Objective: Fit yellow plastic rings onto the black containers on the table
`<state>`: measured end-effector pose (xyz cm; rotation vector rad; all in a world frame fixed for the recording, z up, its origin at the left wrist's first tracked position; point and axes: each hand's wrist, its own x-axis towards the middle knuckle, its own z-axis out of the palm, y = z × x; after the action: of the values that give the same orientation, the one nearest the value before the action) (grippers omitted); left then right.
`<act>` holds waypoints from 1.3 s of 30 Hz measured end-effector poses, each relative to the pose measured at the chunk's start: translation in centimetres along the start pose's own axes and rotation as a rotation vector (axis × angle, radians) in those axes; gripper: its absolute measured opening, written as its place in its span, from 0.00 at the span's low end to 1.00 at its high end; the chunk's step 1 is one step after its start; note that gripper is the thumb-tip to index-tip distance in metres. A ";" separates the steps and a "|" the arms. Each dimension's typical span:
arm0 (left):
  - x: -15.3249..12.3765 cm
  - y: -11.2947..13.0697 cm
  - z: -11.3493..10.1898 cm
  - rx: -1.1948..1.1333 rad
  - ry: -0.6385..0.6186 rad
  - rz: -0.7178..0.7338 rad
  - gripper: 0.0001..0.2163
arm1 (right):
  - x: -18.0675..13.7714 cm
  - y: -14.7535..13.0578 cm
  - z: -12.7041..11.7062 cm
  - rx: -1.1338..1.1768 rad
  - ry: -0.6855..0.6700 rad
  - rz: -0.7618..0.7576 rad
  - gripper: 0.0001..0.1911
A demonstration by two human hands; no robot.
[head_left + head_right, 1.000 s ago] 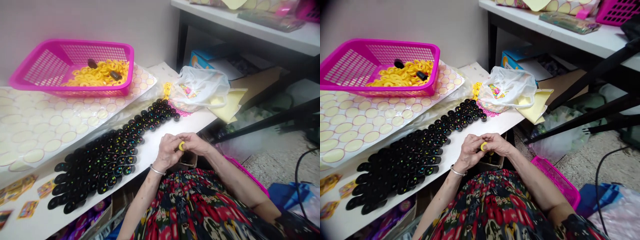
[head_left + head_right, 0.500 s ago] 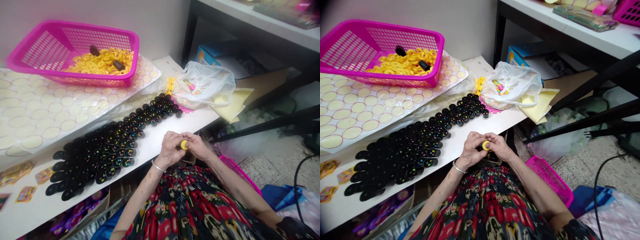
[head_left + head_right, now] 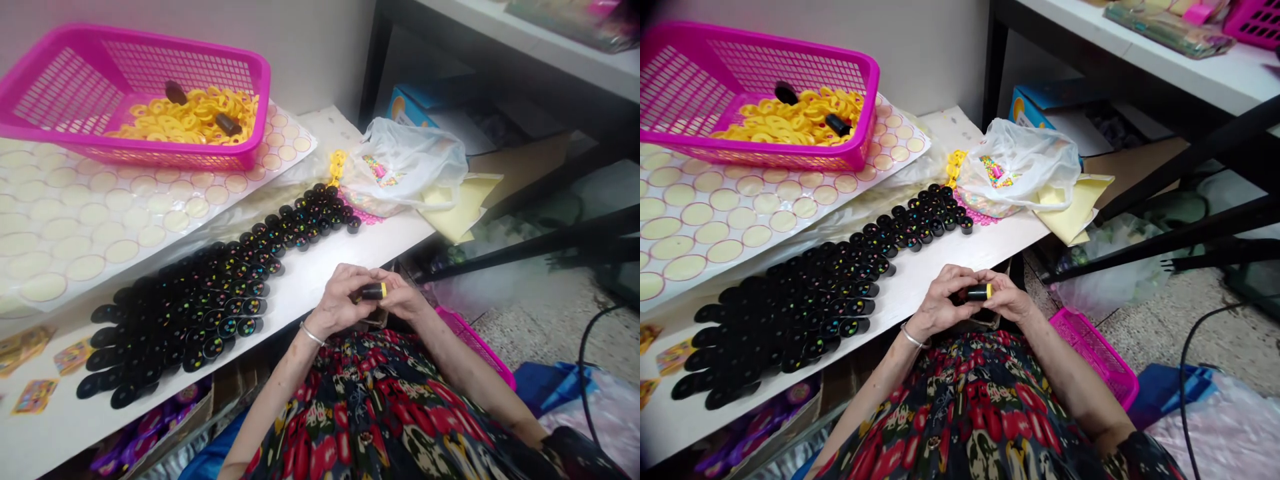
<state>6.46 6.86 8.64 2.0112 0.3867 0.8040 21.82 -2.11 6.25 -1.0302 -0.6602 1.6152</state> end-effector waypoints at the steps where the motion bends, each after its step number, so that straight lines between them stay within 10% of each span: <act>1: 0.2 -0.3 -0.3 -0.010 0.019 -0.026 0.14 | 0.0 0.1 -0.2 -0.133 -0.015 0.022 0.25; 6: 2.8 -3.1 -1.1 0.150 0.253 -0.268 0.09 | 1.4 1.4 0.1 -1.326 -0.070 0.265 0.21; 9: 5.4 -4.6 -0.5 0.395 0.268 -0.305 0.08 | 3.2 2.6 1.1 -1.661 -0.123 0.331 0.18; 19: 8.5 -5.4 1.5 0.734 0.289 -0.367 0.10 | 2.9 -0.5 -0.5 -1.306 -0.401 0.265 0.14; 22: 7.6 -4.9 0.9 0.703 0.308 -0.376 0.08 | 3.0 -4.4 -1.8 -0.986 -0.107 0.077 0.09; 26: 6.1 -4.4 0.3 0.631 0.337 -0.396 0.09 | 5.8 -7.0 -4.0 -1.101 0.543 -0.440 0.08; 39: 4.4 -4.8 0.3 0.417 0.268 -0.332 0.05 | 8.9 -5.8 -4.3 -1.551 0.597 -0.421 0.11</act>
<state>10.09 11.63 6.16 2.1332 1.0881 0.8300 27.74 7.73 6.40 -2.0997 -1.5912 0.1133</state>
